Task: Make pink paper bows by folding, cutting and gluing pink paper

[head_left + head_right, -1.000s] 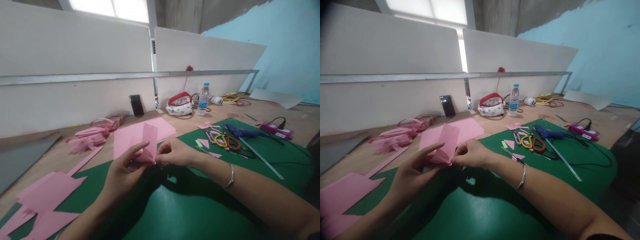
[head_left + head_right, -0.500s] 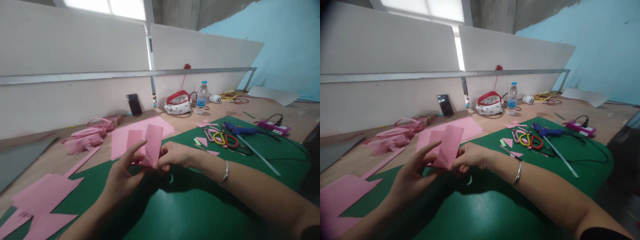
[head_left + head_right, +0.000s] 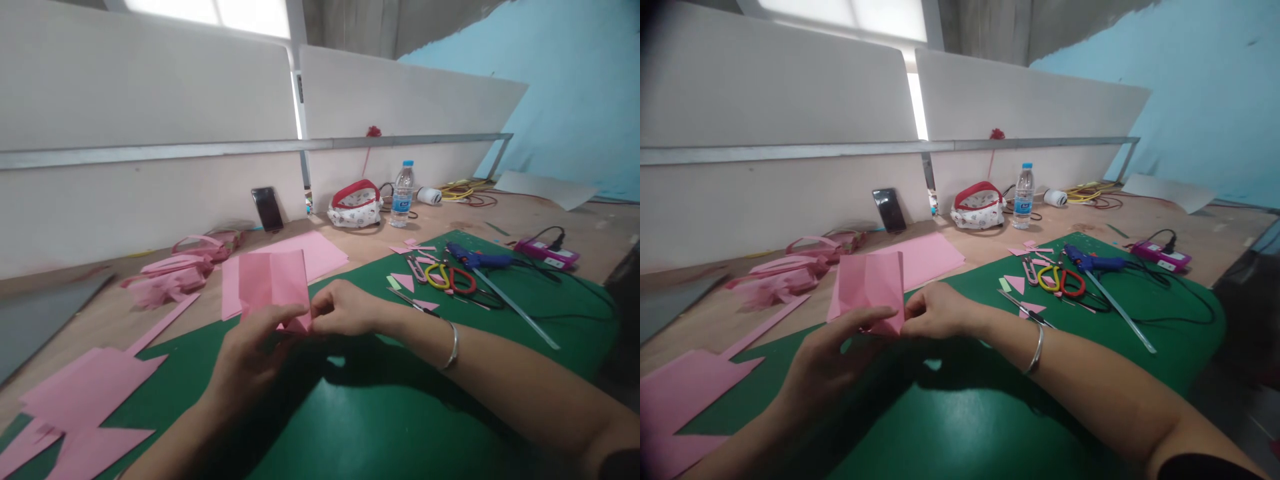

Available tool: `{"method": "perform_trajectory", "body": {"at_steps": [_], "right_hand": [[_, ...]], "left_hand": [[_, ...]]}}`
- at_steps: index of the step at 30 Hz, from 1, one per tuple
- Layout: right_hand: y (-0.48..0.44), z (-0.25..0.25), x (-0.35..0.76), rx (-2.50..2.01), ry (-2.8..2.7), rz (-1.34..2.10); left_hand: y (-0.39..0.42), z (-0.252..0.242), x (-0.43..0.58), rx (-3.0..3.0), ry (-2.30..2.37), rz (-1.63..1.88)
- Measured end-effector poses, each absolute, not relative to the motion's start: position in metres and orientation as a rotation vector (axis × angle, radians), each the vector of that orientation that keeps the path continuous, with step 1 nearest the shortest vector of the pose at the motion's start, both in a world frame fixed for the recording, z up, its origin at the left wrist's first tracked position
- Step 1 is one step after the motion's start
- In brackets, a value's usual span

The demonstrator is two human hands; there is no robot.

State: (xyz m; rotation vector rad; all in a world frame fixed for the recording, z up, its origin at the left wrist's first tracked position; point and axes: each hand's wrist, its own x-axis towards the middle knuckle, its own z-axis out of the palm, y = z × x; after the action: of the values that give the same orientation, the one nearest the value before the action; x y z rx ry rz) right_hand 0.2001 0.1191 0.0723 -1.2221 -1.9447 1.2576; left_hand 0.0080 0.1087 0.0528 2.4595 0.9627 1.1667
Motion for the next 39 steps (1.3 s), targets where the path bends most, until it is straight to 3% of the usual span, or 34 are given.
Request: {"method": "perform_trajectory", "body": {"at_steps": [39], "right_hand": [[0.109,0.076,0.198,-1.091,-2.538,0.590]], "left_hand": [[0.121,0.066,0.006,2.354,1.100,0.918]]}}
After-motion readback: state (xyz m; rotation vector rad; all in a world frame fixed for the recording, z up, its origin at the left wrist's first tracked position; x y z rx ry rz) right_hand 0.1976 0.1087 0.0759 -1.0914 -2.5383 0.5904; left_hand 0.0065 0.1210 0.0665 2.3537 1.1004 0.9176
